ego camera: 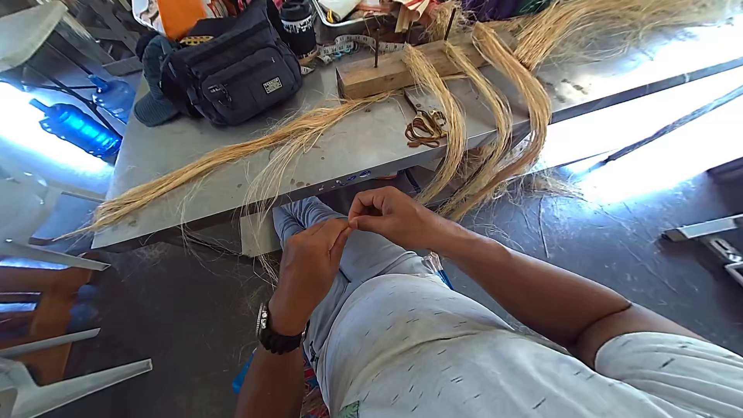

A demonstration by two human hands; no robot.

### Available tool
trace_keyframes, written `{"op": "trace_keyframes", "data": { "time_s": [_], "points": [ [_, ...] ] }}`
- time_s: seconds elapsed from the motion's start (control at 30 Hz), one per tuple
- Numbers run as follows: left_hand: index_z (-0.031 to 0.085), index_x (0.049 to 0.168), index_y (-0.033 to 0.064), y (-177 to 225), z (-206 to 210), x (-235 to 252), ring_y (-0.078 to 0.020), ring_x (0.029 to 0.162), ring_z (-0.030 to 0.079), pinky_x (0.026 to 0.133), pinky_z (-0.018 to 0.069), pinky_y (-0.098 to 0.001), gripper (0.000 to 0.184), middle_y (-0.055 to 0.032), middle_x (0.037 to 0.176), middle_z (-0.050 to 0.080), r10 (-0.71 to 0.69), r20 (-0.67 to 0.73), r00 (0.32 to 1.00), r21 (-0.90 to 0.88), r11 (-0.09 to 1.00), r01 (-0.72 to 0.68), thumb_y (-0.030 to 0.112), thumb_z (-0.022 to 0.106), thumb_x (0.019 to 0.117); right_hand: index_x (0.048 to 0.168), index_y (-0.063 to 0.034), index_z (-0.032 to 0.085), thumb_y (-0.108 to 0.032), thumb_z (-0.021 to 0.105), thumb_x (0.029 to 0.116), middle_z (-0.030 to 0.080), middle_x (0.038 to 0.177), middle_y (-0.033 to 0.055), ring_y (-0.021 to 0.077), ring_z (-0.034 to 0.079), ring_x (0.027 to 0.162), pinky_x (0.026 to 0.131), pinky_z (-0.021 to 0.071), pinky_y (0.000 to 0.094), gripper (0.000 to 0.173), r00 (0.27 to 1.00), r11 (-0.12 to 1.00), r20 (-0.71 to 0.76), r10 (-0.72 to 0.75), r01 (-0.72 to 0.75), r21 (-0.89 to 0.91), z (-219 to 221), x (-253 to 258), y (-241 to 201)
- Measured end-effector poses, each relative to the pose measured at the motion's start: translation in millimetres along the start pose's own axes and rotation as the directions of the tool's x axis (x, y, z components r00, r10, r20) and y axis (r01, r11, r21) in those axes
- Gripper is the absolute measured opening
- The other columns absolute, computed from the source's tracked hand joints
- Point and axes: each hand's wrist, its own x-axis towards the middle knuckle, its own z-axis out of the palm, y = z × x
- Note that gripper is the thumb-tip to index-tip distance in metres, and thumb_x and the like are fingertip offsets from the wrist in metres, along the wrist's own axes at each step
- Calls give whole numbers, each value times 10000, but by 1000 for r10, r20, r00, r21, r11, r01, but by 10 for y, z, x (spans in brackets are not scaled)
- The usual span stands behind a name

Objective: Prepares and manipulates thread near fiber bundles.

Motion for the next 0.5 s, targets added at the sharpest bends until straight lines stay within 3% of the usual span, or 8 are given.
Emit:
{"op": "trace_keyframes", "data": {
  "time_s": [0.2,0.33,0.5],
  "points": [
    [749,999,120,-46,-2,-16,-57,707,630,674,536,-248,287,12,804,692,13,50,999,-59,998,-10,274,519,1076,1091,-79,621,-142,631,1022,587,757,-8,43,490,565,507,396,185,94,994,996,106,29,-37,82,-42,-65,77],
    [749,981,119,-60,-40,2,-53,673,623,656,539,-245,284,17,761,678,10,44,999,-67,998,-7,265,523,1072,1126,-88,594,-162,619,1027,579,770,0,58,504,572,507,417,195,126,991,998,123,45,-51,42,-124,-118,120],
    [745,1028,130,-80,-166,19,-61,619,586,576,520,-278,233,30,739,645,-25,41,999,-52,998,27,248,548,1062,1160,-77,592,-143,563,1044,601,768,19,70,502,533,438,387,194,136,988,985,137,76,-95,144,-246,-204,138]
  ]
}}
